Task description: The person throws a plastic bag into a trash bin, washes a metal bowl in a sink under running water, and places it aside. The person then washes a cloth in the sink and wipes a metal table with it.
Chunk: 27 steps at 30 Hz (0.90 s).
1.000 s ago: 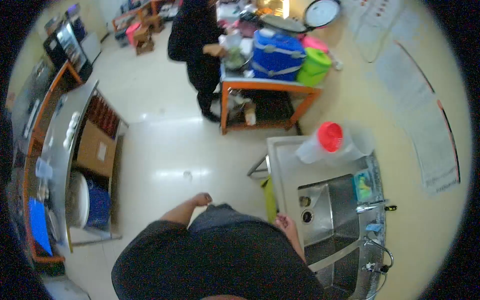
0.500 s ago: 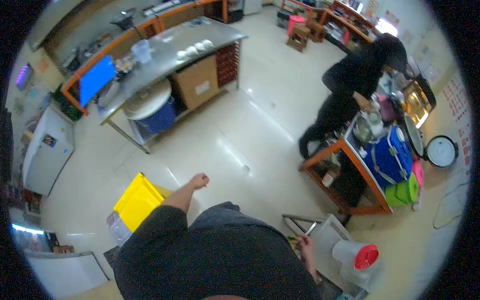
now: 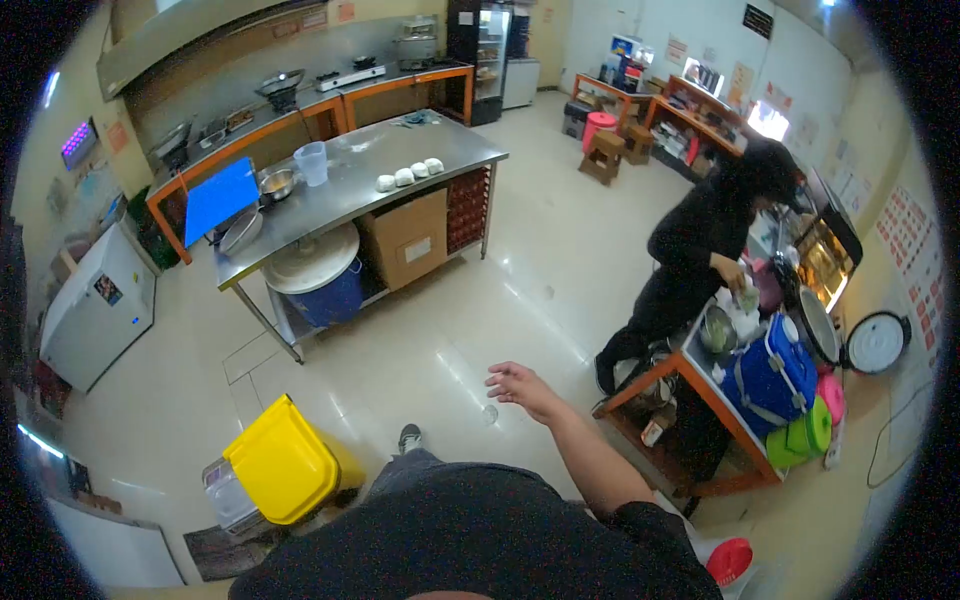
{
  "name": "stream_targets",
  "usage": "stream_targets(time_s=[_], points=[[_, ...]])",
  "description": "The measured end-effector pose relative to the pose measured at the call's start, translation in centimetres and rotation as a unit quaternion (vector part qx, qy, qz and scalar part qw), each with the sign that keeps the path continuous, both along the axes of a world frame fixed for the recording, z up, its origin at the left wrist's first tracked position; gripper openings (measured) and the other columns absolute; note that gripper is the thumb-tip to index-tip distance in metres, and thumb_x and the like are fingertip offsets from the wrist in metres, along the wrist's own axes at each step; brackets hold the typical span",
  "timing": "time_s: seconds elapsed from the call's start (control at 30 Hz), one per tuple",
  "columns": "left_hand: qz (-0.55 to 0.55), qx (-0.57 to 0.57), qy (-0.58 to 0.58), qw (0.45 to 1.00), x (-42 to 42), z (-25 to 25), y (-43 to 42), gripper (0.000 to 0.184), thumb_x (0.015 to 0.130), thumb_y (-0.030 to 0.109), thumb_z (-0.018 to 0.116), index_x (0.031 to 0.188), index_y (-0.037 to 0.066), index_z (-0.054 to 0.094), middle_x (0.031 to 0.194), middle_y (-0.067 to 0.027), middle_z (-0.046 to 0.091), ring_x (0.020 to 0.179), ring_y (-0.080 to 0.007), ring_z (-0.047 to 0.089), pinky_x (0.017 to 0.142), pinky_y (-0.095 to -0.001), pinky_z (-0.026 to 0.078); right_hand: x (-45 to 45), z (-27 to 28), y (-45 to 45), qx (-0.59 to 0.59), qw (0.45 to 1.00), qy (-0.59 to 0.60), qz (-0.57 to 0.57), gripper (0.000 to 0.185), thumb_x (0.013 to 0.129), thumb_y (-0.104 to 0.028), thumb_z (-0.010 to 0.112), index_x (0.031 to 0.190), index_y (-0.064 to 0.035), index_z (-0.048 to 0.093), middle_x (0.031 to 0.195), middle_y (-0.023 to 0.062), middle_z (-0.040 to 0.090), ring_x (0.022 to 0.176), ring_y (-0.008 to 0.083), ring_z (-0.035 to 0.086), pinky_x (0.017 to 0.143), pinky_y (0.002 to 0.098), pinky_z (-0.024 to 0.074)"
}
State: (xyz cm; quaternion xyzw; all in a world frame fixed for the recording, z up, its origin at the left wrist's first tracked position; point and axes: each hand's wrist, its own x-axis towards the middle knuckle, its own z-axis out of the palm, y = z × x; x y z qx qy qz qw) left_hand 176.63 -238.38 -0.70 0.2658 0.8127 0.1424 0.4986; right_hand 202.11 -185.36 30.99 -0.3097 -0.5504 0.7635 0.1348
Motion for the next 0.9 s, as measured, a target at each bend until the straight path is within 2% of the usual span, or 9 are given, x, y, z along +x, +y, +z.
stream_targets(time_s=[0.07,0.17,0.23,0.37,0.47,0.57,0.67,0.73,0.9], points=[[0.006,0.006,-0.029,1.000,-1.3,-1.3,1.5,0.034,0.093,0.034,0.054,0.098,0.006,0.072,0.090,-0.0157,0.069,0.072,-0.0239,0.069,0.067,-0.0367,0.055,-3.7,-3.2,1.0,0.031,0.997,-0.045,0.056,0.036,0.098,-0.022,0.061,0.127,-0.0028,0.055,0.113,0.0082,0.064,0.099,0.0193,0.065,0.087,0.0331,0.0518],[0.003,0.018,-0.057,0.998,-5.9,-3.9,4.7,0.033,0.093,0.034,0.055,0.097,0.006,0.072,0.089,-0.0152,0.069,0.071,-0.0229,0.068,0.065,-0.0358,0.055,-7.2,-13.3,4.0,0.356,0.880,-0.271,0.161,0.040,0.094,-0.026,0.062,0.125,-0.0014,0.059,0.118,0.0126,0.066,0.104,0.0267,0.066,0.092,0.0361,0.0511],[-0.025,0.023,-0.060,0.998,-11.8,-4.9,8.1,0.033,0.093,0.034,0.055,0.096,0.005,0.071,0.088,-0.0149,0.068,0.071,-0.0222,0.068,0.064,-0.0352,0.055,-2.4,-31.2,7.4,0.531,0.765,-0.323,0.170,0.046,0.092,-0.037,0.059,0.126,-0.0050,0.062,0.114,0.0181,0.068,0.110,0.0362,0.063,0.100,0.0443,0.0464],[0.016,0.020,-0.081,0.996,-23.7,-4.6,15.3,0.032,0.094,0.033,0.057,0.097,0.004,0.070,0.087,-0.0144,0.068,0.070,-0.0207,0.068,0.063,-0.0343,0.054,5.7,-34.4,3.9,0.217,0.722,-0.520,0.401,0.039,0.089,-0.038,0.060,0.103,-0.0041,0.073,0.099,0.0150,0.071,0.093,0.0281,0.067,0.086,0.0436,0.0520],[0.171,0.091,-0.152,0.969,-32.6,-7.1,19.8,0.033,0.095,0.030,0.060,0.103,-0.001,0.066,0.090,-0.0127,0.069,0.073,-0.0203,0.069,0.064,-0.0345,0.055,8.3,-28.2,-1.7,-0.023,0.834,-0.548,0.058,0.039,0.095,-0.026,0.066,0.126,-0.0028,0.062,0.111,0.0145,0.071,0.088,0.0234,0.071,0.075,0.0381,0.0562],[0.076,0.101,-0.080,0.989,-38.9,-1.1,29.3,0.033,0.095,0.027,0.061,0.111,-0.002,0.063,0.094,-0.0126,0.070,0.078,-0.0224,0.069,0.068,-0.0351,0.056,10.7,-29.8,-5.4,-0.184,0.873,-0.404,-0.204,0.032,0.097,-0.022,0.063,0.121,-0.0003,0.061,0.097,0.0140,0.068,0.083,0.0233,0.070,0.064,0.0398,0.0542],[-0.018,0.163,-0.024,0.986,-43.0,-1.0,39.8,0.035,0.096,0.026,0.061,0.117,-0.002,0.062,0.100,-0.0156,0.071,0.084,-0.0227,0.070,0.075,-0.0357,0.056,9.8,-30.4,-9.4,-0.198,0.857,-0.373,-0.293,0.030,0.098,-0.023,0.060,0.117,-0.0001,0.062,0.093,0.0133,0.068,0.077,0.0250,0.068,0.062,0.0405,0.0531],[-0.038,0.171,-0.020,0.984,-42.0,2.8,48.4,0.036,0.096,0.026,0.062,0.119,-0.001,0.062,0.101,-0.0167,0.071,0.088,-0.0223,0.070,0.080,-0.0353,0.056,8.2,-29.9,-9.8,-0.102,0.879,-0.452,-0.117,0.026,0.097,-0.021,0.060,0.112,0.0003,0.064,0.092,0.0140,0.067,0.074,0.0267,0.066,0.062,0.0400,0.0523],[-0.101,0.199,-0.052,0.973,-35.3,8.0,66.4,0.039,0.095,0.029,0.064,0.121,0.000,0.062,0.108,-0.0164,0.071,0.096,-0.0232,0.070,0.086,-0.0357,0.054,8.0,-42.2,-4.8,-0.170,0.911,-0.358,-0.109,0.022,0.093,-0.018,0.062,0.106,0.0004,0.065,0.091,0.0150,0.067,0.075,0.0290,0.065,0.063,0.0413,0.0524]])
